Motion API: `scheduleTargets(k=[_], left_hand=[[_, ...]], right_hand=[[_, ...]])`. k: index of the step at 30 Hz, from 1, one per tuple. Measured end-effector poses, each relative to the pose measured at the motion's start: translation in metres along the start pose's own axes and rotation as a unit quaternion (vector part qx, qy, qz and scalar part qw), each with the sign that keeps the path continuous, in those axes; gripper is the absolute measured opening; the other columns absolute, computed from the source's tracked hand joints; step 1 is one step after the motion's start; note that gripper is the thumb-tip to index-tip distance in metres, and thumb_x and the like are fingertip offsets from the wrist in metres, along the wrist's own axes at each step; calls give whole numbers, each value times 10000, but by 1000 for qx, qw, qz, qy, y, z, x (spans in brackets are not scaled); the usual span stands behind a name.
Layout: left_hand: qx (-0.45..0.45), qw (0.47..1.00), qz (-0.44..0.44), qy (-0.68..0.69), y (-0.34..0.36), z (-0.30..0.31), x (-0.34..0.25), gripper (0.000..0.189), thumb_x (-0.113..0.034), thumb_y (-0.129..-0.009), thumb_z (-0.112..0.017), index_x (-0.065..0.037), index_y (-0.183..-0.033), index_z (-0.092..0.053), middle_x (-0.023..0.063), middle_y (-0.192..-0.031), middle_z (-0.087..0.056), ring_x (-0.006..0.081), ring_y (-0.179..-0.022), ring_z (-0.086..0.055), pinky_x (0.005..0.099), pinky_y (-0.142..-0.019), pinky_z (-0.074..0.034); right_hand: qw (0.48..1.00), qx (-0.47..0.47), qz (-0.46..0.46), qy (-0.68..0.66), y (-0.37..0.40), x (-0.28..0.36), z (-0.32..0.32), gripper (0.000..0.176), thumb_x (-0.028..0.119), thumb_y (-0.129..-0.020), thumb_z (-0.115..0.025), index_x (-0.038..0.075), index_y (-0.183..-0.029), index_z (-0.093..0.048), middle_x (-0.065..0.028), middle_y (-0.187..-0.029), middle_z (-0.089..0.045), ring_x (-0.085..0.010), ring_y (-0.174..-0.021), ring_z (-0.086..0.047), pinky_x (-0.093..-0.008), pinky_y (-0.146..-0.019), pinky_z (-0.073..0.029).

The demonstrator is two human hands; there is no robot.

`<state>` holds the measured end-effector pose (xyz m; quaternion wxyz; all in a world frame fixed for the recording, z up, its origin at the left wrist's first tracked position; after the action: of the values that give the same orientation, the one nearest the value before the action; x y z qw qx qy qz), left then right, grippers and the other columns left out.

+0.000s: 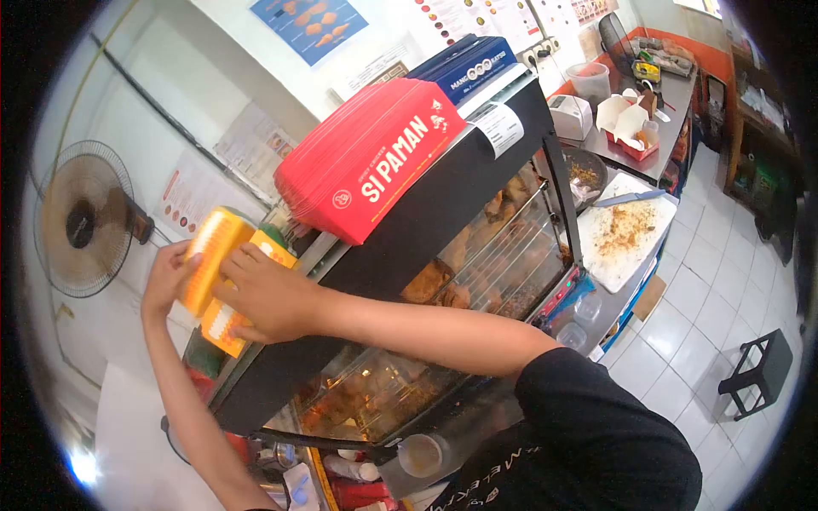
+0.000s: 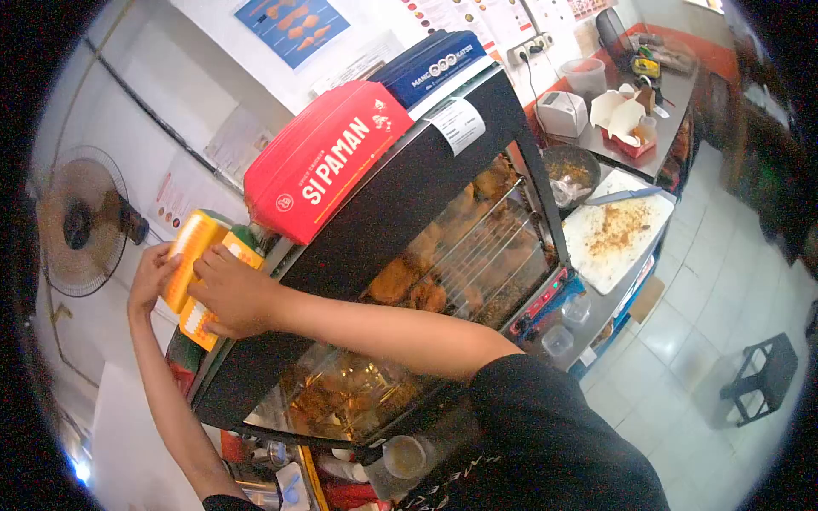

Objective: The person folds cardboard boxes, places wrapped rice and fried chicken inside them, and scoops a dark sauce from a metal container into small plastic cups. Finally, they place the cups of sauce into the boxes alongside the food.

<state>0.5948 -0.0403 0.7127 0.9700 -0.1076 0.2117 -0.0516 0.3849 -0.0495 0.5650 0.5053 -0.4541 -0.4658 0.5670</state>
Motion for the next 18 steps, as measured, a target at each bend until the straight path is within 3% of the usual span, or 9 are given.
scheduleTargets(k=[2,4,8,10,12,14,17,18], left_hand=[[-125,991,-40,18,8,35,14,398,-252,-989,-645,40,-1260,-622,55,-1089,-703,116,-955,-660,278,-850,-536],[-227,964,-49,129,19,69,30,405,-261,-1024,-592,43,-1291,-594,85,-1178,-669,145,-1052,-635,292,-911,-519],[-415,866,-113,253,63,111,41,436,-282,-1070,-501,23,-1380,-532,116,-1345,-595,215,-1193,-584,325,-1035,-461],[-427,867,-170,193,108,134,40,430,-272,-1063,-512,25,-1374,-525,139,-1367,-575,255,-1237,-562,370,-1051,-460],[-507,820,-239,113,167,117,7,409,-247,-1070,-497,35,-1363,-542,154,-1367,-562,240,-1282,-513,374,-1075,-434],[-548,797,-250,44,217,88,-23,404,-246,-1060,-508,30,-1352,-549,160,-1350,-568,254,-1261,-522,381,-1060,-440],[-527,824,-205,-31,273,24,-58,396,-243,-1045,-524,23,-1336,-560,169,-1324,-576,275,-1229,-535,391,-1036,-450],[-505,843,-176,-54,289,-4,-66,394,-243,-1040,-530,20,-1331,-564,172,-1315,-579,282,-1218,-539,394,-1028,-453]], right_hand=[[1000,-2,2,-9,0,1,3,488,362,-785,-771,8,-1082,-612,-183,-1080,-535,-356,-1094,-484,-465,-1015,-361],[1000,-6,1,-9,0,0,3,478,360,-783,-772,9,-1066,-614,-183,-1077,-537,-353,-1092,-485,-463,-1008,-362],[1000,-17,6,2,1,-1,0,460,351,-772,-777,8,-1034,-621,-187,-1079,-543,-347,-1094,-486,-460,-992,-370],[1000,-21,6,-8,1,-2,-1,447,351,-776,-773,8,-1023,-628,-182,-1078,-552,-346,-1091,-491,-457,-997,-375],[1000,-19,1,-20,1,-2,0,432,349,-782,-768,9,-1013,-635,-174,-1071,-564,-341,-1083,-503,-457,-1001,-381],[999,-14,-9,-30,0,-3,2,415,346,-791,-761,12,-1006,-641,-164,-1056,-578,-334,-1069,-520,-459,-1004,-387],[999,-6,-21,-47,-3,-6,-3,378,326,-806,-753,16,-994,-647,-161,-1066,-603,-331,-1077,-544,-456,-1013,-397],[995,-85,8,-45,-3,-2,-1,394,321,-835,-745,6,-1047,-638,-168,-1078,-619,-339,-1120,-549,-461,-1038,-391]])
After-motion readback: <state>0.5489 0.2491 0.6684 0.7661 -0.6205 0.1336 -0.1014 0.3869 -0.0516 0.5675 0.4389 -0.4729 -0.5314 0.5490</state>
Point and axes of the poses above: each hand's wrist, its own y-axis away from the middle knuckle, its own z-axis out of the back of the hand, x = y × z, the point moved 4 cm from there along -y, towards the middle knuckle
